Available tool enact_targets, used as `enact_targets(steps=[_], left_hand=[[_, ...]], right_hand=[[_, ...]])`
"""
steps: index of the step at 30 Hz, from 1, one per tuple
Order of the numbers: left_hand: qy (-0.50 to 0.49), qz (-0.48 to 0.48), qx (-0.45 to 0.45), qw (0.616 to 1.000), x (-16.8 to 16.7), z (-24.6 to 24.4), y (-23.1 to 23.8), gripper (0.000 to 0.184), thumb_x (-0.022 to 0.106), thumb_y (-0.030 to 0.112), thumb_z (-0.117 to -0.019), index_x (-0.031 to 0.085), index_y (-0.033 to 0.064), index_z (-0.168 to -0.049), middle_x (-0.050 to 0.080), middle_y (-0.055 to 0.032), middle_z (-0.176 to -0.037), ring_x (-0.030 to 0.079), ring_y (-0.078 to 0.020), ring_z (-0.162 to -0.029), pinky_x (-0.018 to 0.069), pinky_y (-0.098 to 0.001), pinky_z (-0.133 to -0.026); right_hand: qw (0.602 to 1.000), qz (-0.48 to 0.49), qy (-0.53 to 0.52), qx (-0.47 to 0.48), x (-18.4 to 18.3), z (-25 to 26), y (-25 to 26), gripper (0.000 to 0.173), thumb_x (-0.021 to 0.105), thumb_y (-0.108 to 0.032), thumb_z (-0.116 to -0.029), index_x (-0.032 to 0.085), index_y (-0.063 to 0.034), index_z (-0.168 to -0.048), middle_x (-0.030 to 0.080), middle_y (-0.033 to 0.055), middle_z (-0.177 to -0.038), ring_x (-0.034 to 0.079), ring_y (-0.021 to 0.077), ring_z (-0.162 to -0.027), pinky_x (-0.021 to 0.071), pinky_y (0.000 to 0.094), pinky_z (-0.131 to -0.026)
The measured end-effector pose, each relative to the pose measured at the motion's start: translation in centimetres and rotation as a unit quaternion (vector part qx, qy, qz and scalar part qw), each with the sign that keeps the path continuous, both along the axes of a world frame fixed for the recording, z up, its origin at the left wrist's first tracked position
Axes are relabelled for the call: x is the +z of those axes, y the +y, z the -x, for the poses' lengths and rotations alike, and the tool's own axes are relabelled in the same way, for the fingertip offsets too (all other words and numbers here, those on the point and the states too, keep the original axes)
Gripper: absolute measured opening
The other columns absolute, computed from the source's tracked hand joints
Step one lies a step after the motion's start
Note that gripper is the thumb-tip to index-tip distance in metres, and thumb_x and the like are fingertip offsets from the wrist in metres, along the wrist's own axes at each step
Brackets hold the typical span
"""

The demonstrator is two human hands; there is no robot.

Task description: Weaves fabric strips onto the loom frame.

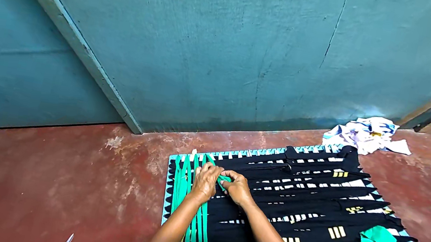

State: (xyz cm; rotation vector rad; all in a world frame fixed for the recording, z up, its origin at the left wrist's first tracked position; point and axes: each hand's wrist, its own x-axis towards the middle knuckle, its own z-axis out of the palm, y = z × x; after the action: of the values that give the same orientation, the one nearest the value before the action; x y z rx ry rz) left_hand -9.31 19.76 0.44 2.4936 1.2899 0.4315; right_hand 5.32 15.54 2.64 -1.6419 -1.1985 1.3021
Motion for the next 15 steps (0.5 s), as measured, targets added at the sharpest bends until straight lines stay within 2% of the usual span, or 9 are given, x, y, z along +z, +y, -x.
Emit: enact_targets(steps=[1, 2, 4, 5, 7, 9, 12, 14, 15], left_hand=[[0.009, 0.018, -0.001, 1.000, 0.3, 0.3, -0.6, 0.052, 0.060, -0.010, -0.0830, 0.068, 0.0071, -0.131, 0.067, -0.0142, -0.132, 0.053, -0.0388, -0.133, 0.0404, -0.0608, -0.101], [0.020, 0.043, 0.003, 0.999, 0.8, 0.5, -1.0, 0.059, 0.066, -0.011, -0.0783, 0.065, 0.0062, -0.134, 0.065, -0.0153, -0.135, 0.050, -0.0393, -0.135, 0.0387, -0.0608, -0.105], [0.035, 0.066, 0.010, 0.997, 1.3, 0.9, -1.8, 0.063, 0.068, -0.011, -0.0773, 0.062, 0.0060, -0.138, 0.062, -0.0166, -0.139, 0.047, -0.0397, -0.138, 0.0362, -0.0602, -0.109], [0.033, 0.057, 0.007, 0.998, 1.2, 1.0, -2.2, 0.059, 0.064, -0.010, -0.0799, 0.064, 0.0064, -0.136, 0.062, -0.0171, -0.138, 0.047, -0.0404, -0.138, 0.0373, -0.0604, -0.108], [0.021, 0.014, -0.010, 1.000, 0.4, 0.9, -3.3, 0.049, 0.058, -0.009, -0.0852, 0.070, 0.0088, -0.129, 0.064, -0.0180, -0.135, 0.050, -0.0430, -0.135, 0.0405, -0.0618, -0.103], [0.043, 0.002, -0.034, 0.998, 0.1, 0.5, -4.7, 0.045, 0.056, -0.006, -0.0887, 0.073, 0.0133, -0.126, 0.060, -0.0177, -0.141, 0.044, -0.0453, -0.140, 0.0388, -0.0644, -0.104], [0.062, -0.009, -0.062, 0.996, 0.2, -0.5, -8.1, 0.037, 0.061, -0.001, -0.0884, 0.075, 0.0122, -0.120, 0.058, -0.0175, -0.145, 0.038, -0.0474, -0.145, 0.0292, -0.0721, -0.109], [0.052, -0.005, -0.089, 0.995, 0.3, -0.8, -11.0, 0.035, 0.064, -0.001, -0.0859, 0.076, 0.0103, -0.116, 0.060, -0.0165, -0.143, 0.039, -0.0470, -0.145, 0.0271, -0.0751, -0.109], [0.037, -0.012, -0.104, 0.994, 0.1, -0.9, -12.5, 0.033, 0.066, -0.002, -0.0842, 0.077, 0.0093, -0.113, 0.062, -0.0162, -0.140, 0.042, -0.0470, -0.143, 0.0287, -0.0753, -0.108]], right_hand=[[0.999, 0.016, 0.033, 0.006, 0.6, -0.4, -0.9, 0.036, 0.064, 0.001, -0.0956, 0.060, 0.0016, -0.131, 0.063, 0.0119, -0.093, 0.058, 0.0153, -0.068, 0.0513, 0.0308, -0.065], [0.997, 0.035, 0.070, 0.016, 1.3, -0.9, -1.9, 0.039, 0.064, 0.002, -0.0958, 0.057, 0.0008, -0.134, 0.059, 0.0074, -0.083, 0.050, 0.0110, -0.059, 0.0446, 0.0267, -0.055], [0.992, 0.060, 0.103, 0.032, 2.5, -2.1, -4.3, 0.036, 0.061, 0.001, -0.0989, 0.056, -0.0003, -0.134, 0.061, 0.0039, -0.079, 0.047, 0.0062, -0.054, 0.0389, 0.0222, -0.050], [0.994, 0.056, 0.086, 0.031, 3.0, -2.7, -5.6, 0.035, 0.059, -0.001, -0.1003, 0.057, 0.0000, -0.135, 0.062, 0.0043, -0.080, 0.048, 0.0062, -0.056, 0.0400, 0.0222, -0.052], [0.999, 0.028, 0.017, 0.039, 3.4, -3.6, -8.4, 0.035, 0.054, -0.004, -0.1033, 0.057, 0.0015, -0.138, 0.064, 0.0070, -0.085, 0.057, 0.0096, -0.066, 0.0485, 0.0257, -0.064], [0.998, 0.004, -0.032, 0.060, 3.3, -4.3, -11.4, 0.036, 0.052, -0.006, -0.1035, 0.057, 0.0022, -0.139, 0.068, 0.0110, -0.089, 0.063, 0.0150, -0.073, 0.0543, 0.0320, -0.073], [0.992, -0.006, -0.052, 0.115, 3.0, -4.7, -16.1, 0.035, 0.053, -0.007, -0.1028, 0.059, 0.0021, -0.136, 0.068, 0.0133, -0.091, 0.066, 0.0184, -0.075, 0.0562, 0.0358, -0.077], [0.988, -0.007, -0.053, 0.145, 2.6, -4.8, -19.1, 0.036, 0.055, -0.007, -0.1012, 0.060, 0.0027, -0.136, 0.068, 0.0143, -0.089, 0.065, 0.0205, -0.074, 0.0554, 0.0382, -0.077], [0.987, -0.009, -0.052, 0.152, 2.4, -4.8, -20.4, 0.037, 0.056, -0.006, -0.1001, 0.060, 0.0030, -0.136, 0.069, 0.0153, -0.090, 0.066, 0.0213, -0.075, 0.0558, 0.0390, -0.078]])
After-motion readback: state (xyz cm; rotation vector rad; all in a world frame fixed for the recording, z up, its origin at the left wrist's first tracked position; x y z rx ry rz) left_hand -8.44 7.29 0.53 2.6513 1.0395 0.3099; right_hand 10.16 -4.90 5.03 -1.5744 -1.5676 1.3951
